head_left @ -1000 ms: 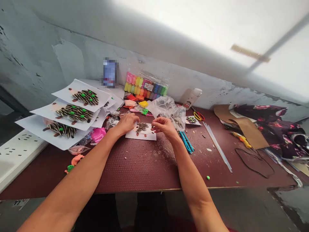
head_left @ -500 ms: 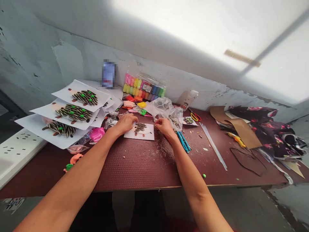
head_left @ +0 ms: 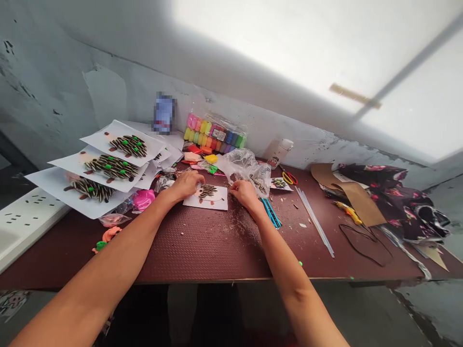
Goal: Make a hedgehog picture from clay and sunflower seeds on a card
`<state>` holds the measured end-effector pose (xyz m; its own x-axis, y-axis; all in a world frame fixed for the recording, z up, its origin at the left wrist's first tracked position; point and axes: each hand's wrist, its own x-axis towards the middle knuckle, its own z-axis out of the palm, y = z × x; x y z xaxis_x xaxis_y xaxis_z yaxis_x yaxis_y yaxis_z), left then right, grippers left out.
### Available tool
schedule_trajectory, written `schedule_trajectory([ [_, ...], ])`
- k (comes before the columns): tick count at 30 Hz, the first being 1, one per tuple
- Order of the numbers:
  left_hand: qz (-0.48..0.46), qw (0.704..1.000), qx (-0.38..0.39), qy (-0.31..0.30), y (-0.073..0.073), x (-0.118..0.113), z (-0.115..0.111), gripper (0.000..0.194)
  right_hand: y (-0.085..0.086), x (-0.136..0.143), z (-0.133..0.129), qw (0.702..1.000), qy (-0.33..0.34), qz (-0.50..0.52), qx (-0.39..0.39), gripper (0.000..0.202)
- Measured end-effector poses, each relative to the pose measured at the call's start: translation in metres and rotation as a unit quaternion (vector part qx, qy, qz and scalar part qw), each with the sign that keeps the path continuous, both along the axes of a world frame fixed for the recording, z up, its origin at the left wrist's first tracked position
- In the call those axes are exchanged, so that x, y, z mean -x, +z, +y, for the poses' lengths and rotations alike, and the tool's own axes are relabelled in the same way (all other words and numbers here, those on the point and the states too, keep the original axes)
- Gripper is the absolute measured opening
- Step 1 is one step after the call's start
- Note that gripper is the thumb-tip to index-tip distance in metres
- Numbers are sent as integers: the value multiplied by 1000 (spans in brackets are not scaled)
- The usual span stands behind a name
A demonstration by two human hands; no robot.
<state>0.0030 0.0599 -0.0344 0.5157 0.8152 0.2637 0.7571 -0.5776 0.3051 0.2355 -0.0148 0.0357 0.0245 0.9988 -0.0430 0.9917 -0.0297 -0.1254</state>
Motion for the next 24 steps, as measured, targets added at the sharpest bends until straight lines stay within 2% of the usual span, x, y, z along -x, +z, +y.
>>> schedule_trajectory([
  [7, 6, 1000, 4, -4, 2, 0, -1, 40, 6, -3, -11, 999, 39, -16, 19, 27],
  [10, 5, 1000, 7, -5, 3, 0, -2, 39, 8, -2, -16, 999, 35, 9, -28, 25],
  [13, 2, 1000, 7, -5, 4, 0, -2, 37, 8, 2, -16, 991, 56, 99, -77, 22],
  [17, 5, 1000, 6, -7, 4, 1, -2, 36, 3, 15, -13, 967, 98, 218, -83, 19],
  [24, 8, 1000, 14, -6, 6, 1, -3, 34, -16, 37, -15, 966, 124, 207, -96, 13],
])
